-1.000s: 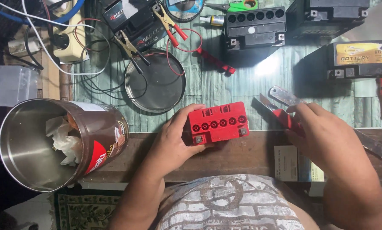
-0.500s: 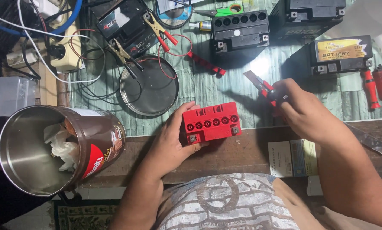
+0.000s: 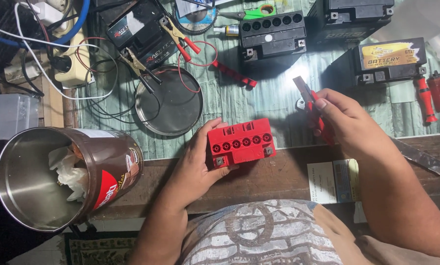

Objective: Preparing a battery casing and filling the cells with electrolyte using a syringe.

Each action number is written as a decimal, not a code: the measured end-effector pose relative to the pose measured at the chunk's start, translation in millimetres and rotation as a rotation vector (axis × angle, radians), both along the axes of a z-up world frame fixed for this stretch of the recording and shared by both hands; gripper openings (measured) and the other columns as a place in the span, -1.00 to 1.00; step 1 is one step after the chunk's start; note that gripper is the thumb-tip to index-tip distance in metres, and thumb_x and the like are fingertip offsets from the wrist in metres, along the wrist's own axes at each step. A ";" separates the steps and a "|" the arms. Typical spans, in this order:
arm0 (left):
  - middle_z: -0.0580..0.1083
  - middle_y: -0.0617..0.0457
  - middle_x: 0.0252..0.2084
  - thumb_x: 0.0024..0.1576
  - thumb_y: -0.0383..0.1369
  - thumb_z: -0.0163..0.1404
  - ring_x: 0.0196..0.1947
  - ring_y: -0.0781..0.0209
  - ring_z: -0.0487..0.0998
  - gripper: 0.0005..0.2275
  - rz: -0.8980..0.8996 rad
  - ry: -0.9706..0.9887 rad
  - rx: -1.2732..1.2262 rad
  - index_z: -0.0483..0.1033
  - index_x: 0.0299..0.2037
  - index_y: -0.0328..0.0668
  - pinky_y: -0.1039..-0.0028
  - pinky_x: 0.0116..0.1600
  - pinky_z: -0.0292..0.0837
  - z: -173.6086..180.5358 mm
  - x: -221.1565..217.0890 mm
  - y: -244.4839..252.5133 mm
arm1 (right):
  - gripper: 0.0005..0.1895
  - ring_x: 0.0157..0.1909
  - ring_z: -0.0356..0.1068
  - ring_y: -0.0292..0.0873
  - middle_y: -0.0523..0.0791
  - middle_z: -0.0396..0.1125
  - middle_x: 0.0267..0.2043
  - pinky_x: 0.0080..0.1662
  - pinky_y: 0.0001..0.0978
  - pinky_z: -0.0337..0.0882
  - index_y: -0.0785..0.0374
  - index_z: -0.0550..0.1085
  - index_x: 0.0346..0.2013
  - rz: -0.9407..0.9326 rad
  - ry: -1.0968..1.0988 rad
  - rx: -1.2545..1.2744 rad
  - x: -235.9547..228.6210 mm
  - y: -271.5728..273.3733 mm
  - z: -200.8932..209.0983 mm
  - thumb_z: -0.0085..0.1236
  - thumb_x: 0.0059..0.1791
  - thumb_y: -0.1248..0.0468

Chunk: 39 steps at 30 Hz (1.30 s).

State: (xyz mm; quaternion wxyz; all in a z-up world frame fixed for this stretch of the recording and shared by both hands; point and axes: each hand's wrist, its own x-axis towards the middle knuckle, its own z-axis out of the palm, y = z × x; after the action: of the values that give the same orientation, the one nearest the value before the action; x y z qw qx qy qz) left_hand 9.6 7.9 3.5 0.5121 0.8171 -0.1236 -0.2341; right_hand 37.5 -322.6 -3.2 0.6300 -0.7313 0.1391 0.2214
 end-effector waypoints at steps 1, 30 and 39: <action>0.46 -0.12 0.11 0.06 -0.33 0.24 0.10 0.06 0.51 -0.21 -0.002 0.001 0.000 -0.03 0.44 -0.07 0.29 0.23 0.47 -0.2 0.0 0.1 | -0.67 -0.52 0.19 -0.22 -0.09 0.26 -0.45 -0.53 -0.46 0.13 0.22 0.39 -0.24 -0.002 0.001 0.000 -0.1 2.3 2.4 -0.18 0.23 0.07; 0.41 -0.03 -0.36 0.19 -0.27 -0.24 -0.44 -0.03 0.47 -0.79 -0.124 -0.052 -0.052 0.32 -0.13 -0.21 0.18 -0.29 0.37 -3.2 -45.8 -114.1 | -0.57 -0.48 0.13 -0.15 -0.17 0.15 -0.48 -0.36 -0.28 0.16 0.19 0.28 -0.37 -0.010 -0.699 -0.479 -64.3 39.3 -4.8 -0.18 0.12 -0.10; 0.51 -0.07 -0.35 0.25 -0.24 -0.29 -0.42 -0.13 0.54 -0.77 -0.195 -0.023 0.071 0.37 -0.14 -0.19 0.14 -0.26 0.40 1.6 -29.2 -124.8 | -0.53 -0.53 0.23 0.01 -0.14 0.19 -0.55 -0.49 -0.10 0.16 0.14 0.25 -0.45 0.046 -0.773 -0.869 -57.1 30.0 5.2 -0.31 0.17 -0.09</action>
State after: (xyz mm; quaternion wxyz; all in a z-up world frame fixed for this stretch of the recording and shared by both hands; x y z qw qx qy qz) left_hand -19.6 -116.9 5.1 0.4560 0.8216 -0.1999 -0.2776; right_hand -19.6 -292.6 2.0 0.2719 -0.9533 -0.0388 -0.1252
